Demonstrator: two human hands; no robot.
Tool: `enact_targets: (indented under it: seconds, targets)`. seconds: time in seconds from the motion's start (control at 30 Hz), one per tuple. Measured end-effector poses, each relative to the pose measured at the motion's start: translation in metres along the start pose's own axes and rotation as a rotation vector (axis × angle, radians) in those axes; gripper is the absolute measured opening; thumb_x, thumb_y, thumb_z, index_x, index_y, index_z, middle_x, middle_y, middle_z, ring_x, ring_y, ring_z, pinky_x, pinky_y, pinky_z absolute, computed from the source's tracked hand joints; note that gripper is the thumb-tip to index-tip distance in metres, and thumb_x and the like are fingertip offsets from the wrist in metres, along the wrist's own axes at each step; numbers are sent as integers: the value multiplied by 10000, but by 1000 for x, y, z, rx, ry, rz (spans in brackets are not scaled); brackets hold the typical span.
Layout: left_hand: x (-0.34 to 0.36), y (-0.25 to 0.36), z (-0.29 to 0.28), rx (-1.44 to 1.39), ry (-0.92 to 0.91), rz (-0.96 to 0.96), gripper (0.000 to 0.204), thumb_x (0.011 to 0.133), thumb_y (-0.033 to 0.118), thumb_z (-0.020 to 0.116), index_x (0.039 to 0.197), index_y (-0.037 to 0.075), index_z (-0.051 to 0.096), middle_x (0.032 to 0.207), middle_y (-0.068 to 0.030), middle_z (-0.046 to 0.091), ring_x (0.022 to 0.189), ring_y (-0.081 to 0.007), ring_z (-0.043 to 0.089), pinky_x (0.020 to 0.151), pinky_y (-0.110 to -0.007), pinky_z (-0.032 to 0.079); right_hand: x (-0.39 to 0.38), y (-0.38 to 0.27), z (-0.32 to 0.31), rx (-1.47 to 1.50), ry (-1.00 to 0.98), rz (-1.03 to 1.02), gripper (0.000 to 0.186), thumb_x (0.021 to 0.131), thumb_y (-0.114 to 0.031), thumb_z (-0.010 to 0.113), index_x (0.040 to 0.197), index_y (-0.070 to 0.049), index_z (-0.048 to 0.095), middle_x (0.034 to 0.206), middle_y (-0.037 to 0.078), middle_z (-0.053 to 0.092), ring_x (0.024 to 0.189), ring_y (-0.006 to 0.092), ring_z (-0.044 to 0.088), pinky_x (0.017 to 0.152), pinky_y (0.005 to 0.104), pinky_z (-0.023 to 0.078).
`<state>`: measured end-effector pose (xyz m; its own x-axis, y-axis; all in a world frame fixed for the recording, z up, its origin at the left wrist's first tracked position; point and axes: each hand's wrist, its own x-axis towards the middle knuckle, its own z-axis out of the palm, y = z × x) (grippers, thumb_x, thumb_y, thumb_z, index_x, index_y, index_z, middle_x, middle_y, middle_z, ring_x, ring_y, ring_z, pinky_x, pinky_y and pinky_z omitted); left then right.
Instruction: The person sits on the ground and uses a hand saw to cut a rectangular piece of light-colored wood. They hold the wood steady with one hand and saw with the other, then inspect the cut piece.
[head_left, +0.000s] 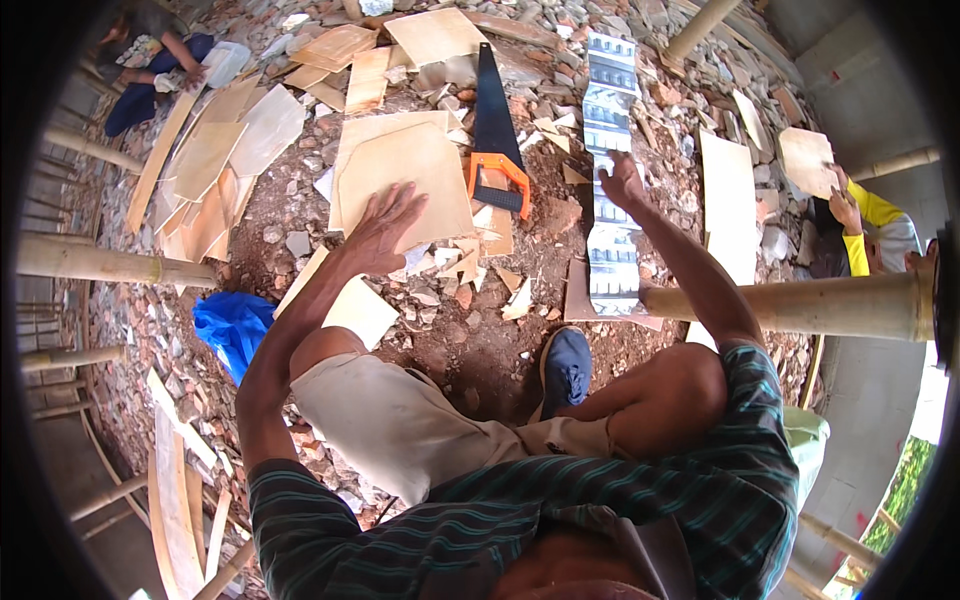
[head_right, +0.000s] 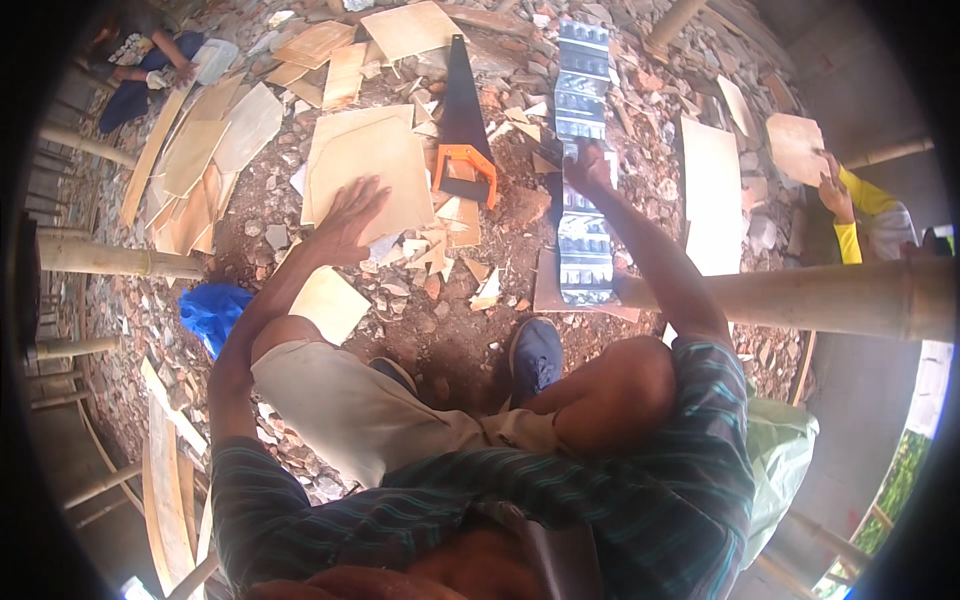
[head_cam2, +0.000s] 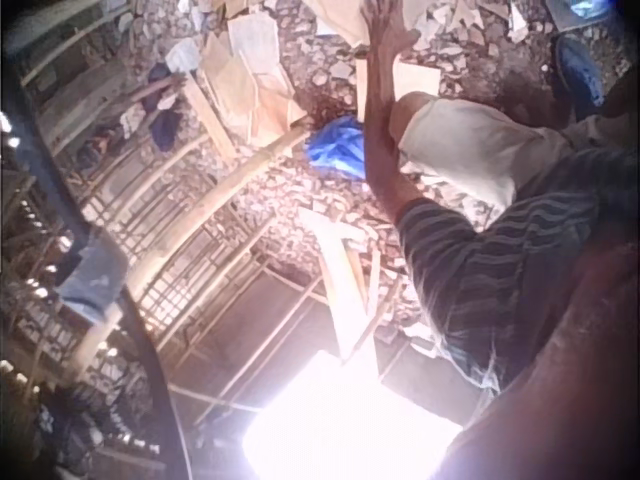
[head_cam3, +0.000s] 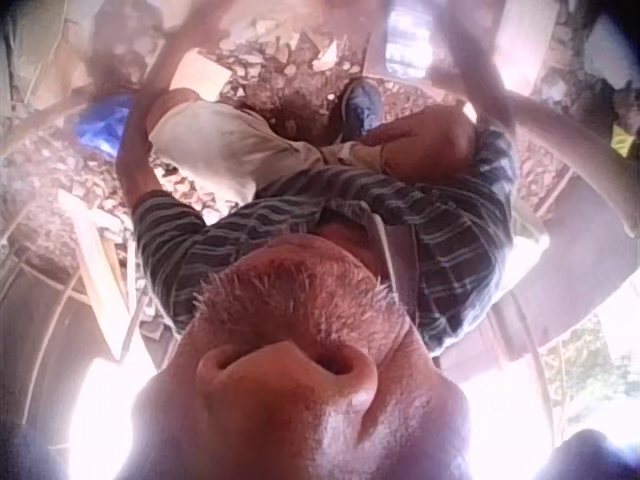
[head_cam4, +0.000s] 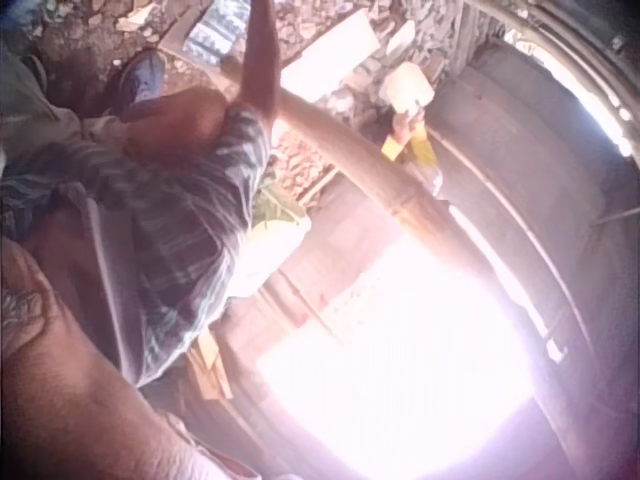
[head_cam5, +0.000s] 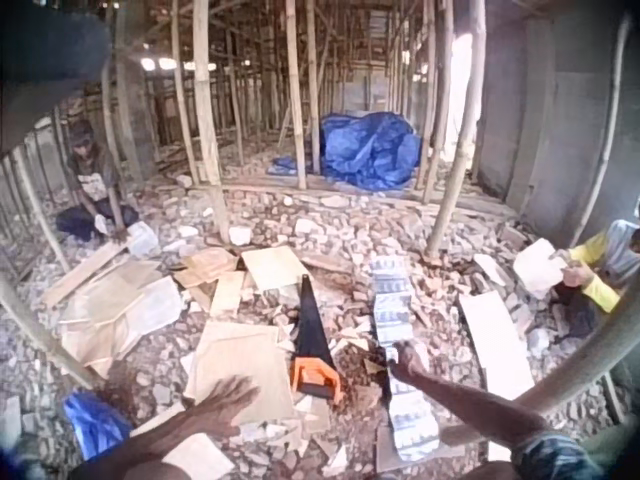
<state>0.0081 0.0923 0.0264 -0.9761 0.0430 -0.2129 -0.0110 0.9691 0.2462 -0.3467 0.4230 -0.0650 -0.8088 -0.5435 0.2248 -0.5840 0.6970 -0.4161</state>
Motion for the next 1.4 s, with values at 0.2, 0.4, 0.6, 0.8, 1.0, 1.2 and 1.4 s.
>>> enact_targets:
  seconds: [0.2,0.4,0.6,0.8,1.0,1.2,1.4]
  targets:
    - [2,-9,-17,-50,-112,20,1107,626,125,777,1553,210,179,1616,-172,60,1486,-388,42,1198,-552,102,-19,-87,35,32,-256,-457,307,845,-105,603,1136,-9,583,1094,140,588,965,307,583,924,400,490]
    - [21,-35,-30,-70,-157,70,1105,638,49,804,1547,219,200,1614,-156,86,1485,-372,59,1216,-476,143,-40,-141,44,78,-578,-572,284,793,-56,521,1073,-13,522,1111,225,554,1053,421,564,896,506,455]
    - [46,-49,-37,-43,-204,51,1082,643,-42,751,1540,257,224,1617,-121,104,1486,-351,69,1210,-463,210,-27,-157,62,-54,-608,-567,431,786,-38,529,1207,-20,445,1186,255,505,1142,429,523,920,508,456]
    - [57,-56,-32,-79,-186,36,943,743,58,702,1538,260,237,1616,-114,133,1487,-352,80,1211,-461,179,-16,-157,69,-80,-616,-475,559,715,-37,599,1243,-12,417,1185,285,509,1153,441,506,970,494,432]
    - [62,-41,-1,-84,122,-35,898,850,548,618,1531,107,235,1587,-179,185,1469,-387,123,1183,-528,113,-13,-142,40,25,-608,-395,529,668,-105,661,1145,-3,456,1132,241,554,1114,376,528,960,447,427]
    - [57,-29,16,80,270,-23,1094,765,773,547,1530,71,202,1576,-207,189,1467,-411,100,1169,-573,63,-30,-120,23,86,-573,-361,501,732,-211,656,1146,-12,455,1102,243,592,1012,391,599,880,482,471]
    - [57,-50,20,-171,400,-215,974,862,670,525,1545,79,159,1599,-209,112,1481,-385,81,1187,-529,46,-25,-124,38,77,-416,-400,407,744,-210,655,1051,38,556,1093,236,611,890,393,631,793,438,519]
